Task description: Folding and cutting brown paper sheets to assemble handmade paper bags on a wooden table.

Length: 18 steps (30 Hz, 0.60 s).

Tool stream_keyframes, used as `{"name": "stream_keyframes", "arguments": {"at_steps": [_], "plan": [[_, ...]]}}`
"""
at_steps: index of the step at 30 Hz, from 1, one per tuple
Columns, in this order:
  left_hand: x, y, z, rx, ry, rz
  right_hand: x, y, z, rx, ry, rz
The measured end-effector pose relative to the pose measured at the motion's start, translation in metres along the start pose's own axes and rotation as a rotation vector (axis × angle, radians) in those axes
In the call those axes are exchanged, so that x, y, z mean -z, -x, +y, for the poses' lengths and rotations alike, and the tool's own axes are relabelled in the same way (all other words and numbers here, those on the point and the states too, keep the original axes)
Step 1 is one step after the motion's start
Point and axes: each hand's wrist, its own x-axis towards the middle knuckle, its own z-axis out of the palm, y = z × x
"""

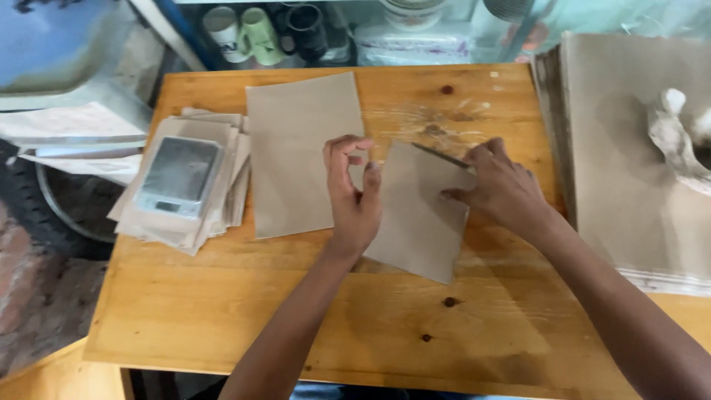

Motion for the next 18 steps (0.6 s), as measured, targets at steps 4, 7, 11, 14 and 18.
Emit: {"name": "stream_keyframes", "arguments": {"at_steps": [4,7,11,14,18], "plan": [[0.009,-0.005,-0.002,-0.035,-0.029,0.035,-0.009,-0.003,0.005,0.016,-0.022,-0.026],[0.009,-0.004,-0.003,-0.047,-0.044,0.048,-0.008,-0.002,0.008,-0.004,-0.085,-0.042],[0.011,0.000,-0.005,0.048,-0.067,-0.025,0.005,0.011,-0.001,-0.111,-0.340,0.023],[0.011,-0.001,-0.010,0.052,-0.074,-0.085,0.019,0.014,0.001,-0.193,-0.582,0.010],[0.002,0.000,-0.015,0.343,-0.184,-0.352,0.036,0.007,0.001,-0.129,-0.883,0.062]]}}
